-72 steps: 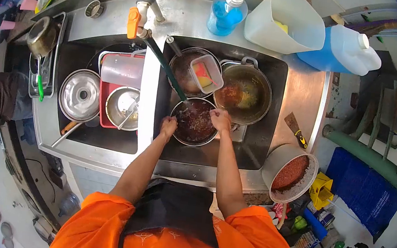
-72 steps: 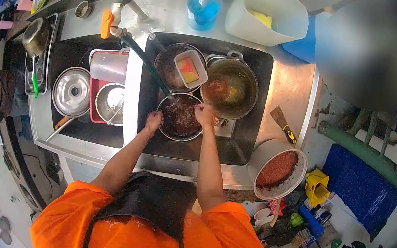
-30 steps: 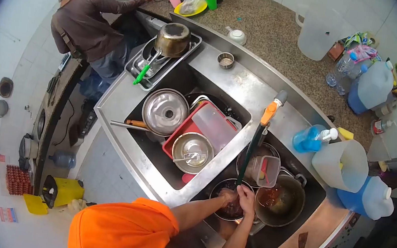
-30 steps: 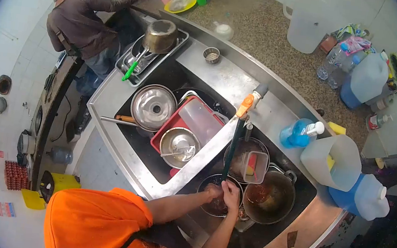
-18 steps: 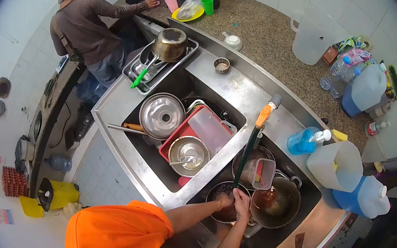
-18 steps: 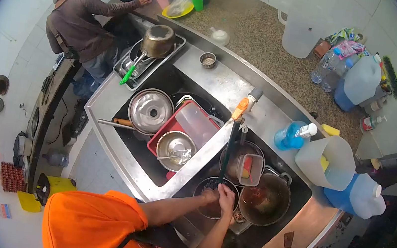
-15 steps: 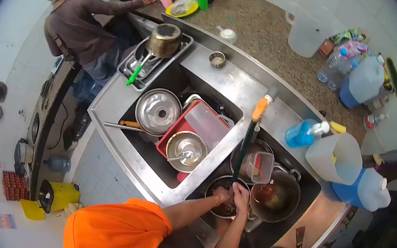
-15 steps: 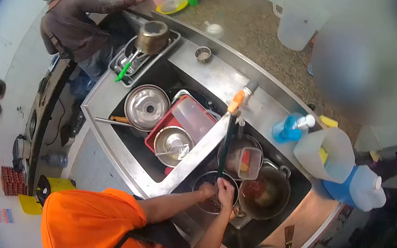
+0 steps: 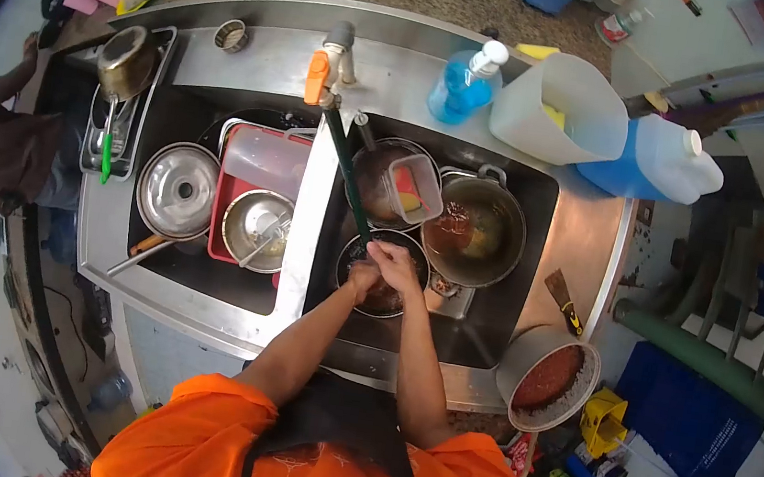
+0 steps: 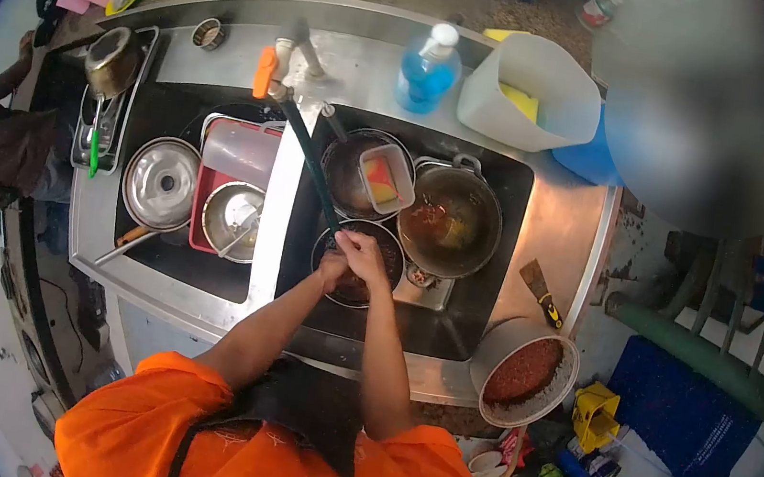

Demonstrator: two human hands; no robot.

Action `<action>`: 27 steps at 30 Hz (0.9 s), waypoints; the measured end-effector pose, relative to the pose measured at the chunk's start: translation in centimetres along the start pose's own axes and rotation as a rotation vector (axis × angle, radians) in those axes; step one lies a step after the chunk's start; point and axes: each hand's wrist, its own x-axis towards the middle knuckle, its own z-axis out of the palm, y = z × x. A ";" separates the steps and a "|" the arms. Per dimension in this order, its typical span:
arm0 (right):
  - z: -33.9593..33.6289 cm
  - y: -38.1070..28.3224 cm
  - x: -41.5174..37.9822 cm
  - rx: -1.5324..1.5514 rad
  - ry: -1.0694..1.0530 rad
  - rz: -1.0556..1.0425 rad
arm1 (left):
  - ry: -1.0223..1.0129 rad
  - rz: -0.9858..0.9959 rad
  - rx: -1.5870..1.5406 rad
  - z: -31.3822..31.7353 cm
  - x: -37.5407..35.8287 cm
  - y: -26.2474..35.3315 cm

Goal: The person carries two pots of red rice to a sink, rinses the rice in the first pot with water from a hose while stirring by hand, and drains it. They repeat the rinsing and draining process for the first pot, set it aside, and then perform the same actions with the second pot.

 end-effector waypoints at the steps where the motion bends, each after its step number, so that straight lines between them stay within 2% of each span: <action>1: 0.0 -0.2 -0.1 0.025 -0.013 0.012 | 0.050 -0.094 -0.005 0.1 -0.5 0.9; 4: 0.0 -0.1 -0.5 0.042 0.006 -0.001 | 0.067 -0.016 0.120 0.2 -1.3 0.2; 6: 0.0 0.6 0.1 -0.048 -0.016 -0.013 | 0.041 0.173 0.191 0.0 -4.6 2.8; 8: -0.2 0.5 0.2 -0.016 -0.105 0.046 | 0.118 0.221 0.360 0.1 1.1 -1.1; 9: 0.2 1.5 0.5 -0.030 -0.053 -0.017 | 0.159 0.241 0.445 0.2 3.7 -3.0; 10: 0.4 2.2 0.9 0.055 -0.049 -0.025 | 0.111 0.139 0.444 -1.2 3.1 -3.3; 11: 0.2 2.3 1.1 0.065 -0.051 0.033 | 0.200 0.144 0.413 -2.4 1.9 -1.9; 14: -0.3 -0.5 0.2 0.058 -0.044 0.057 | 0.119 -0.036 0.227 -0.9 -3.7 3.2; 15: 0.0 -0.7 0.4 0.057 -0.058 0.038 | 0.137 -0.023 0.218 -0.7 -3.2 2.8; 17: -0.2 -0.5 0.4 0.061 -0.021 0.075 | 0.359 0.035 0.316 -0.2 -1.7 1.7; 18: -0.4 -0.3 0.4 0.057 -0.021 0.068 | 0.359 0.042 0.312 -0.3 -2.1 2.4; 20: -0.6 0.1 0.5 0.050 -0.064 0.094 | 0.136 -0.068 0.110 -1.1 -3.8 3.7; 27: -1.1 0.4 0.7 0.091 -0.075 0.099 | 0.101 -0.057 0.028 -1.1 -3.8 3.4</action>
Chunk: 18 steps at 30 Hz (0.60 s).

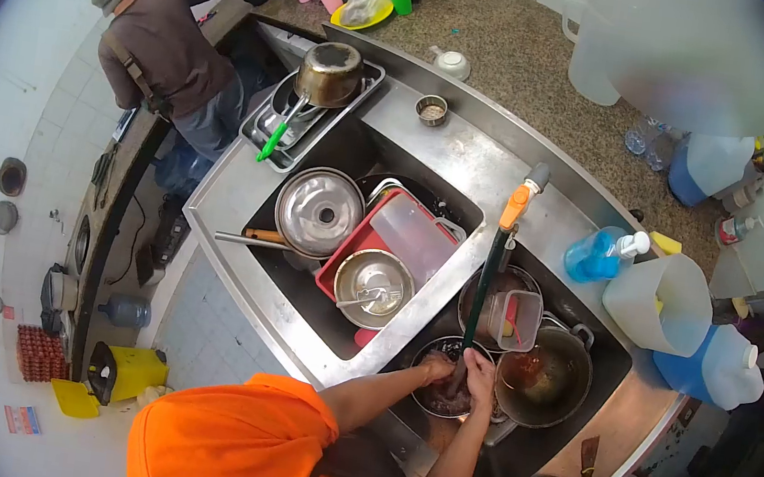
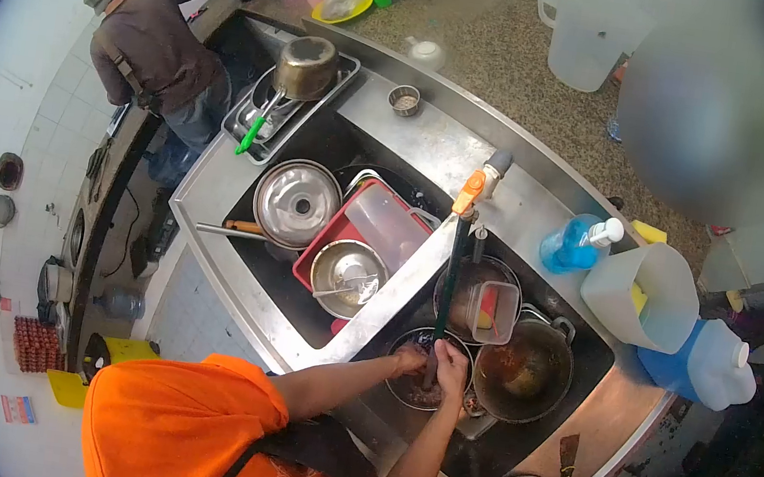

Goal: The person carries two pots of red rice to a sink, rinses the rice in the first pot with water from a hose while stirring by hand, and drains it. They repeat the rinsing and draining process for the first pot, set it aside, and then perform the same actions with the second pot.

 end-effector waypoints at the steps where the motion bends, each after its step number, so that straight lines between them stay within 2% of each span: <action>1: -0.1 0.2 -0.1 0.009 -0.013 0.005 | 0.003 0.008 -0.016 0.0 -0.2 0.0; 6: -0.1 0.8 0.0 -0.013 0.011 -0.029 | -0.033 -0.012 -0.080 0.3 1.4 -1.3; 9: 0.2 -0.3 -0.1 -0.053 0.022 -0.025 | -0.055 0.065 -0.136 1.1 1.9 -2.2; 12: 0.0 -0.6 -0.4 -0.110 0.032 -0.057 | -0.126 0.192 0.066 0.8 0.0 -1.0; 13: -0.2 -0.1 -0.5 -0.047 0.034 -0.035 | -0.123 0.233 0.174 0.8 -0.2 -0.8; 15: -1.3 0.2 -0.8 0.105 -0.013 0.018 | -0.275 0.091 -0.083 0.7 -0.1 -0.8; 16: -1.6 -0.2 -1.3 0.333 0.006 0.110 | -0.331 0.096 -0.055 0.2 1.2 -1.9; 17: -2.0 -1.5 -2.0 0.491 0.058 0.236 | -0.263 0.020 -0.121 -0.4 0.9 -1.7; 18: -2.6 -2.0 -2.2 0.609 0.064 0.257 | -0.255 0.112 -0.045 -1.3 2.4 -3.1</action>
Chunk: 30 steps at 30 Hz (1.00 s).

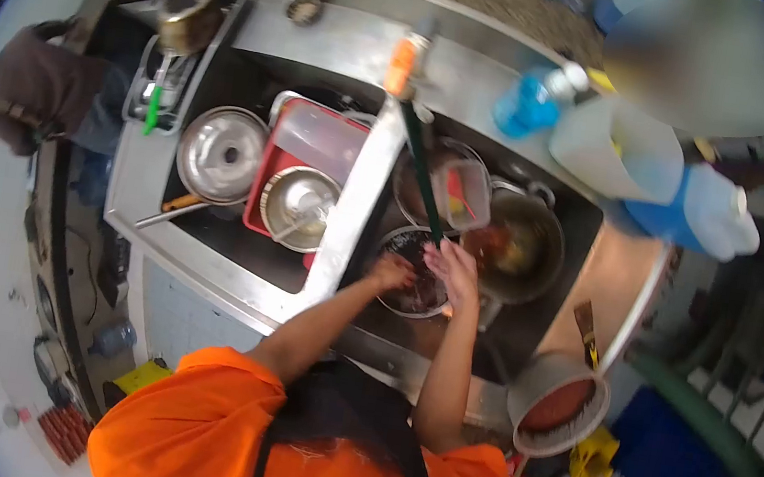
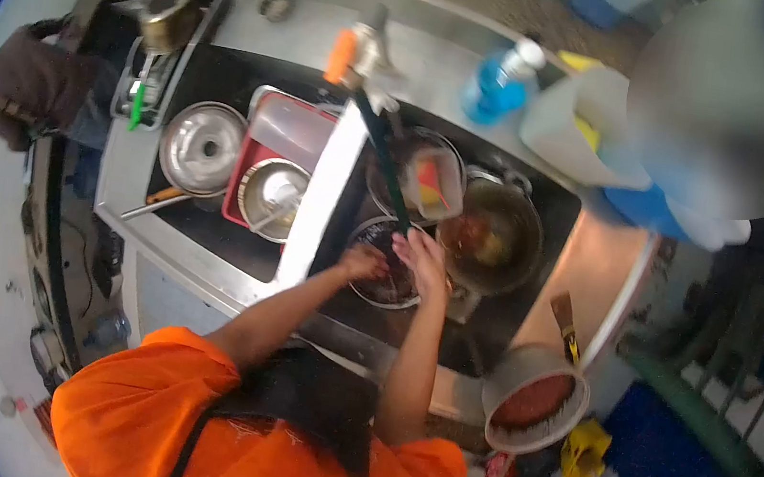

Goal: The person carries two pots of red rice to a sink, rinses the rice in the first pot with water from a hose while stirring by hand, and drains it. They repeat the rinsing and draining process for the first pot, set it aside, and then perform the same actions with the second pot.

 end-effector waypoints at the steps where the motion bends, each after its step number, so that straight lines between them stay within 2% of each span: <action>1: -0.7 0.1 0.2 0.006 0.044 0.005 | 0.104 0.103 0.143 -0.5 0.0 -0.8; 3: -1.9 0.5 1.6 0.210 0.003 -0.038 | 0.457 0.141 0.563 -1.9 -0.7 -0.8; 5: -2.1 -0.1 2.2 0.235 0.038 -0.071 | 0.621 0.141 0.502 -2.3 -1.8 0.1; 7: -2.0 -0.4 2.6 0.257 0.059 -0.102 | 0.546 0.113 0.523 -1.8 -3.4 0.9; 9: -1.7 -0.7 2.9 0.320 0.063 -0.078 | 0.633 0.205 0.791 -0.8 -4.4 0.7; 10: -1.4 -0.6 2.9 0.333 0.059 -0.072 | 0.627 0.204 0.792 -0.5 -5.1 1.6; 12: -1.1 -0.3 2.6 0.333 0.070 -0.050 | 0.496 0.065 0.890 0.2 -6.1 3.0; 15: -2.1 0.8 1.6 0.295 0.134 -0.025 | 0.465 0.029 0.942 -1.1 -1.6 -2.0; 17: -5.3 4.4 2.4 -0.259 0.442 -0.074 | 0.475 0.110 0.959 -2.1 -0.9 -2.6; 19: -4.6 3.3 -0.3 -0.981 0.735 0.174 | 0.488 0.187 0.970 -2.9 -0.1 -3.2; 20: -5.3 4.2 -0.4 -0.981 0.739 0.178 | 0.429 0.109 0.990 -3.3 0.6 -3.1; 21: -6.3 5.7 0.1 -1.002 0.704 0.278 | 0.370 0.033 1.009 -3.7 1.3 -3.1; 22: -7.4 7.2 0.5 -1.020 0.667 0.377 | 0.367 0.034 1.011 -4.3 2.2 -3.7; 23: -7.7 8.6 0.7 -1.018 0.671 0.379 | 0.321 0.033 1.132 -4.8 3.2 -4.7; 25: -7.9 11.0 1.5 -1.398 0.784 -0.097 | 0.274 0.041 1.252 -4.7 3.8 -4.8; 26: -8.7 11.6 1.9 -1.431 0.737 -0.158 | 0.384 0.122 1.157 -4.7 3.4 -4.7; 27: -9.1 11.5 1.9 -1.429 0.739 -0.161 | 0.490 0.200 1.059 -4.7 2.8 -4.3; 29: -9.9 10.9 2.1 -1.310 0.561 0.092 | 0.453 0.197 1.020 -4.0 0.1 -0.7; 30: -10.3 10.8 2.1 -1.314 0.560 0.085 | 0.417 0.188 0.975 -3.5 -0.7 0.5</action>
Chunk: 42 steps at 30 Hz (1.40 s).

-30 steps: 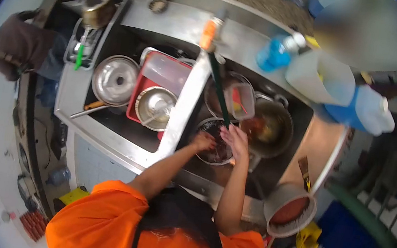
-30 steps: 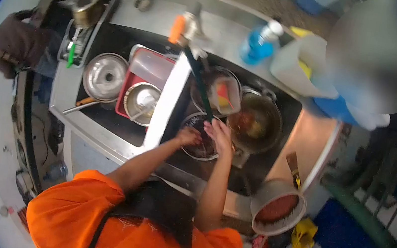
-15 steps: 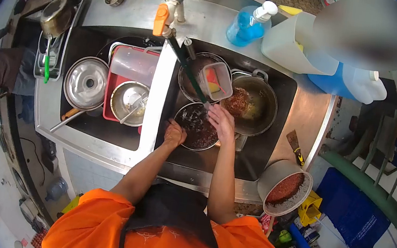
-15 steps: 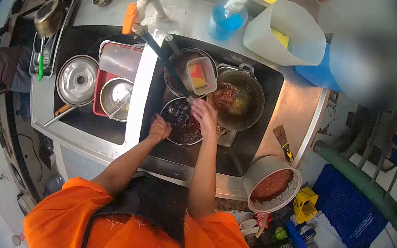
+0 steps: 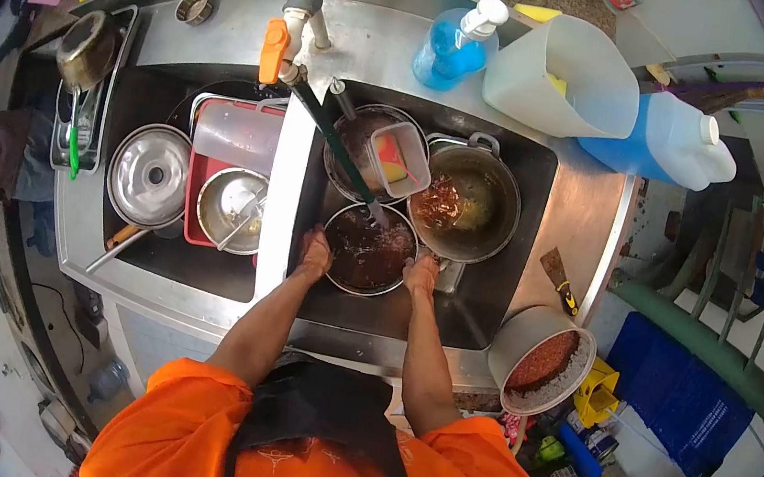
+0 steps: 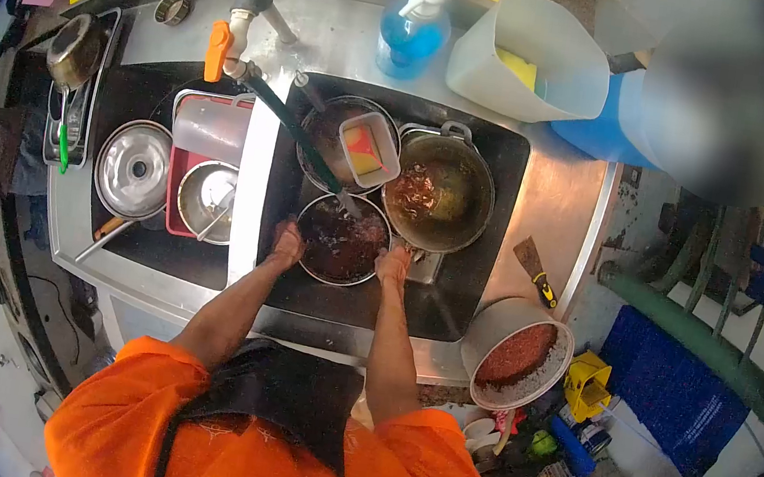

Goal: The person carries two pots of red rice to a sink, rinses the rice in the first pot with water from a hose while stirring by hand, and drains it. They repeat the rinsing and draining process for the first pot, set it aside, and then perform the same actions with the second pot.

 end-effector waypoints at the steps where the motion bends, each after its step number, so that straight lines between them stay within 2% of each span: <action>1: 0.0 0.3 0.1 -0.022 0.028 -0.032 | 0.009 -0.004 -0.007 -0.1 0.1 0.3; 3: -0.2 0.6 -0.1 -0.043 0.045 -0.073 | -0.113 0.036 -0.018 -0.5 -0.6 0.1; 4: -1.0 0.6 -0.7 -0.014 0.073 -0.059 | -0.109 0.028 -0.014 -0.4 -1.3 -0.3; 6: -3.4 0.1 -2.4 0.039 0.113 -0.040 | 0.140 0.264 0.006 0.0 -2.6 -0.4; 9: -6.5 0.2 -4.7 0.033 0.135 -0.057 | 0.064 0.241 -0.111 -3.7 -5.2 2.4; 11: -8.7 0.2 -6.4 0.057 0.148 -0.053 | 0.092 0.285 -0.121 -5.2 -6.8 3.6; 15: -13.6 0.2 -10.2 0.068 0.299 -0.216 | 0.085 0.376 -0.194 -9.1 -10.4 6.1; 17: -17.6 -1.7 -13.3 0.149 0.213 -0.179 | 0.092 0.401 -0.202 -11.4 -12.3 7.0; 21: -22.2 -5.3 -18.2 0.233 0.264 -0.203 | 0.071 0.404 -0.276 -17.4 -16.3 8.2; 24: -23.7 -8.1 -20.8 0.240 0.287 -0.271 | 0.137 0.379 -0.348 -21.3 -18.6 7.9; 29: -21.2 -10.4 -21.2 0.360 0.276 -0.433 | 0.260 0.360 -0.438 -24.6 -19.9 3.9; 31: -19.3 -11.6 -20.8 0.504 0.186 -0.484 | 0.300 0.354 -0.438 -26.0 -20.4 2.2; 39: -13.0 -16.5 -20.7 0.464 0.120 -0.563 | 0.423 0.299 -0.338 -27.5 -19.2 -6.6; 42: -11.6 -17.2 -20.6 0.414 0.118 -0.571 | 0.400 0.307 -0.340 -26.9 -18.3 -9.1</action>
